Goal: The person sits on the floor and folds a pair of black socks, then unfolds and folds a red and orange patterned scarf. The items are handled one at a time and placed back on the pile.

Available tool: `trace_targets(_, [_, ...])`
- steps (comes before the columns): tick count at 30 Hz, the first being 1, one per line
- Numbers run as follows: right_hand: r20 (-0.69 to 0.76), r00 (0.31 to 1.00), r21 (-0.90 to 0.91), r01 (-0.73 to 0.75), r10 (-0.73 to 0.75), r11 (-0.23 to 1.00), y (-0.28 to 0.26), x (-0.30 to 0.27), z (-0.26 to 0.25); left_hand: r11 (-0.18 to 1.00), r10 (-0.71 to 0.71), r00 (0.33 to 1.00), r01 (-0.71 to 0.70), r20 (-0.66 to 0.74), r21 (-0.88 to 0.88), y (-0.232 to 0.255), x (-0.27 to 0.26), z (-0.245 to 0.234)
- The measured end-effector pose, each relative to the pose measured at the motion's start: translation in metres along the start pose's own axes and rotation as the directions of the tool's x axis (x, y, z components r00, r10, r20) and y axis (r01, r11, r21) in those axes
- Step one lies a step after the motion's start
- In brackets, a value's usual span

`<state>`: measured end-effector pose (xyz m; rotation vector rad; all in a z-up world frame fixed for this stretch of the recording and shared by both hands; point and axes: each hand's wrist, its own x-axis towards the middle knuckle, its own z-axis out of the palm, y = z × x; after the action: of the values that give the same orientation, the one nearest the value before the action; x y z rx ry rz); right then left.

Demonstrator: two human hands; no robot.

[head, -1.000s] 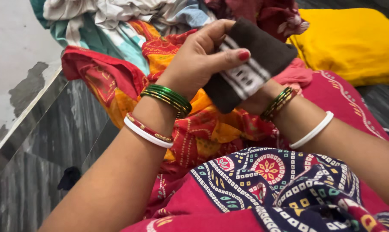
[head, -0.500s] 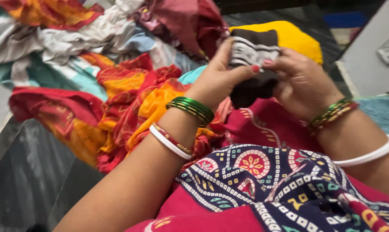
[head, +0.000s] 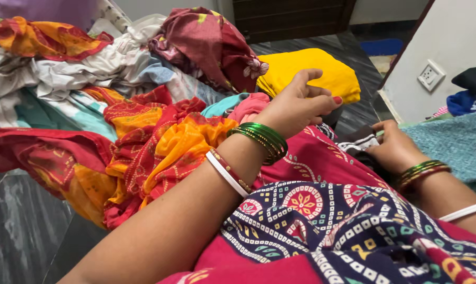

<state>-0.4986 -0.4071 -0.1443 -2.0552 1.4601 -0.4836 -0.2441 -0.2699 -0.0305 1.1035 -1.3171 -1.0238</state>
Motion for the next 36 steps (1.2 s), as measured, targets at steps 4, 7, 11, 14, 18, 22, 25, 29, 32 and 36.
trace_targets(4, [-0.11,0.975,-0.432,0.128,-0.193,0.893,-0.038,-0.021,-0.006,0.999,-0.03,0.999,0.029,-0.035,-0.031,0.0,-0.005,-0.008])
trace_targets(7, [-0.099,0.942,-0.556,0.216,-0.321,0.803,-0.059,-0.038,-0.011,0.99,-0.019,0.999,0.013,-0.044,-0.138,-0.002,-0.012,-0.019])
trace_targets(11, [0.186,0.977,-0.523,0.185,-0.101,0.832,-0.077,-0.033,-0.007,0.992,-0.066,0.991,0.053,-0.115,-0.111,-0.002,-0.016,-0.03])
trace_targets(14, [0.326,0.943,-0.56,0.144,0.058,0.816,-0.077,-0.019,0.0,0.993,-0.077,0.98,0.059,-0.181,-0.102,-0.006,-0.018,-0.04])
trace_targets(18, [0.401,0.909,-0.571,0.148,0.118,0.807,-0.083,0.015,0.01,0.995,0.07,0.953,-0.046,-0.295,0.089,-0.022,-0.033,-0.075])
trace_targets(22, [0.214,0.96,-0.555,0.27,-0.179,0.787,-0.135,0.057,0.021,0.564,0.406,0.734,0.267,-0.544,0.781,-0.043,-0.072,-0.122])
trace_targets(25, [0.205,0.934,-0.413,0.354,-0.293,0.839,-0.197,0.065,0.042,0.308,0.519,0.593,0.541,-0.615,0.782,-0.059,-0.123,-0.152])
trace_targets(29, [0.374,0.758,0.033,0.564,-0.534,0.825,-0.277,0.038,0.094,0.383,0.117,0.574,0.727,-0.811,0.57,-0.072,-0.194,-0.174])
trace_targets(32, [0.479,0.555,0.465,0.497,-0.681,0.732,-0.317,-0.001,0.151,0.625,-0.249,0.608,0.696,-0.754,0.355,-0.068,-0.24,-0.186])
trace_targets(36, [0.307,0.1,0.715,0.632,-0.946,0.299,-0.322,-0.062,0.212,0.906,-0.349,0.545,0.404,-0.762,-0.126,-0.031,-0.297,-0.198])
